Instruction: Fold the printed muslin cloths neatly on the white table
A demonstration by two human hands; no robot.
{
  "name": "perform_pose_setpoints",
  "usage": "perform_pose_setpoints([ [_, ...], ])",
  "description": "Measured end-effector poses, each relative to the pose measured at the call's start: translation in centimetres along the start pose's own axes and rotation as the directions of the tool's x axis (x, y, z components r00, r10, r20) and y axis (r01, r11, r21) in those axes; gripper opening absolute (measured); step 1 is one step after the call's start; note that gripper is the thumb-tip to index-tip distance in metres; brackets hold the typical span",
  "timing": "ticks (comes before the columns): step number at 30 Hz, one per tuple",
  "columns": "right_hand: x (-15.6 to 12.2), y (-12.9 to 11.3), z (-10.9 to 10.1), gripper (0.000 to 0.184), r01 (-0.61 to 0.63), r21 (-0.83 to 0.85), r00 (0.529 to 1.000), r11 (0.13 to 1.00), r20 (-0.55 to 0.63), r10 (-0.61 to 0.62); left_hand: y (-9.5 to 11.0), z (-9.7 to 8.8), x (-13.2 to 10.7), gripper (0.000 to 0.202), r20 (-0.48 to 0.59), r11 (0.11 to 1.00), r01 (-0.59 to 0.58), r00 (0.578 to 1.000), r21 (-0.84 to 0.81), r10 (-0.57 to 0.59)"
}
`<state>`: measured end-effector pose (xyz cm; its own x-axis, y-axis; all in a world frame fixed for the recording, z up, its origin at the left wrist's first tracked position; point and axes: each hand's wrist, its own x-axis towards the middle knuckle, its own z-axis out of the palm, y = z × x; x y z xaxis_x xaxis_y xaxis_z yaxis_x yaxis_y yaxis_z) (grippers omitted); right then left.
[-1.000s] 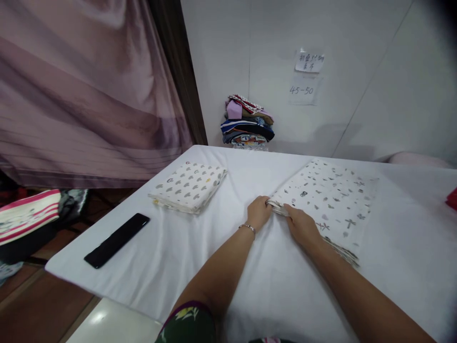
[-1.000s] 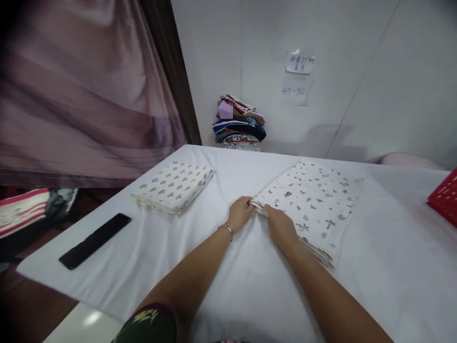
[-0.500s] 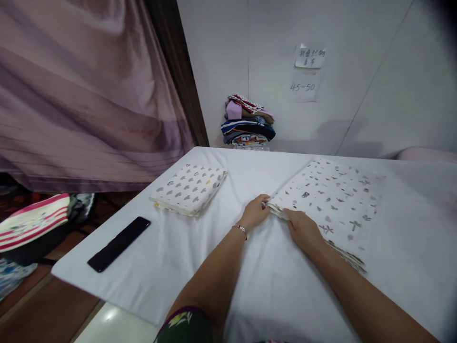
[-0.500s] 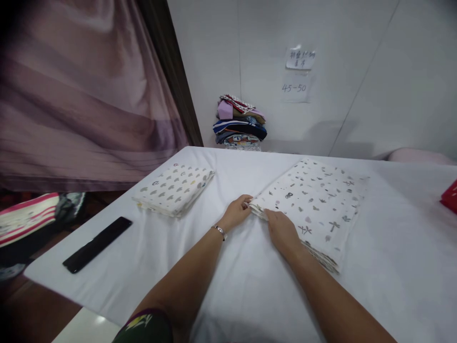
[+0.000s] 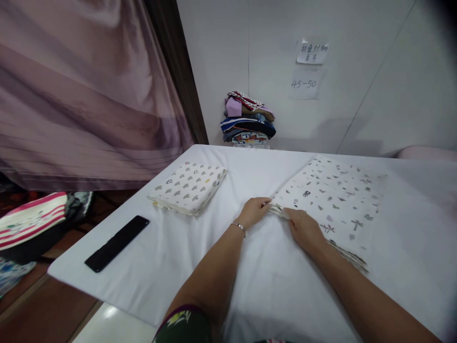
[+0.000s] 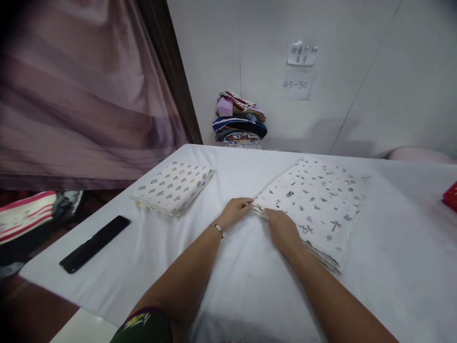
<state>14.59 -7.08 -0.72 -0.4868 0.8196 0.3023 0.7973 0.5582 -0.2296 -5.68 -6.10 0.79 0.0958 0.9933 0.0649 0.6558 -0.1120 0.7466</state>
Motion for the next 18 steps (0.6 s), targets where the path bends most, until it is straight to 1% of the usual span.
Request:
perform_pose_setpoints([
  [6, 0.0, -0.1, -0.2, 0.040, -0.002, -0.015, 1.000, 1.000, 0.021, 0.002, 0.5, 0.0, -0.1, 0.024, -0.046, 0.982, -0.067, 0.996, 0.177, 0.077],
  [13, 0.0, 0.1, 0.3, 0.038, 0.016, -0.021, 1.000, 1.000, 0.005, -0.016, 1.7, 0.6, 0.0, 0.019, -0.100, 0.943, -0.040, 0.992, 0.329, 0.077],
  [18, -0.1, 0.1, 0.2, 0.038, 0.018, -0.031, 1.000, 0.999, -0.002, -0.018, 1.7, 0.5, 0.0, 0.018, -0.088, 0.884, -0.073, 0.988, 0.462, 0.127],
])
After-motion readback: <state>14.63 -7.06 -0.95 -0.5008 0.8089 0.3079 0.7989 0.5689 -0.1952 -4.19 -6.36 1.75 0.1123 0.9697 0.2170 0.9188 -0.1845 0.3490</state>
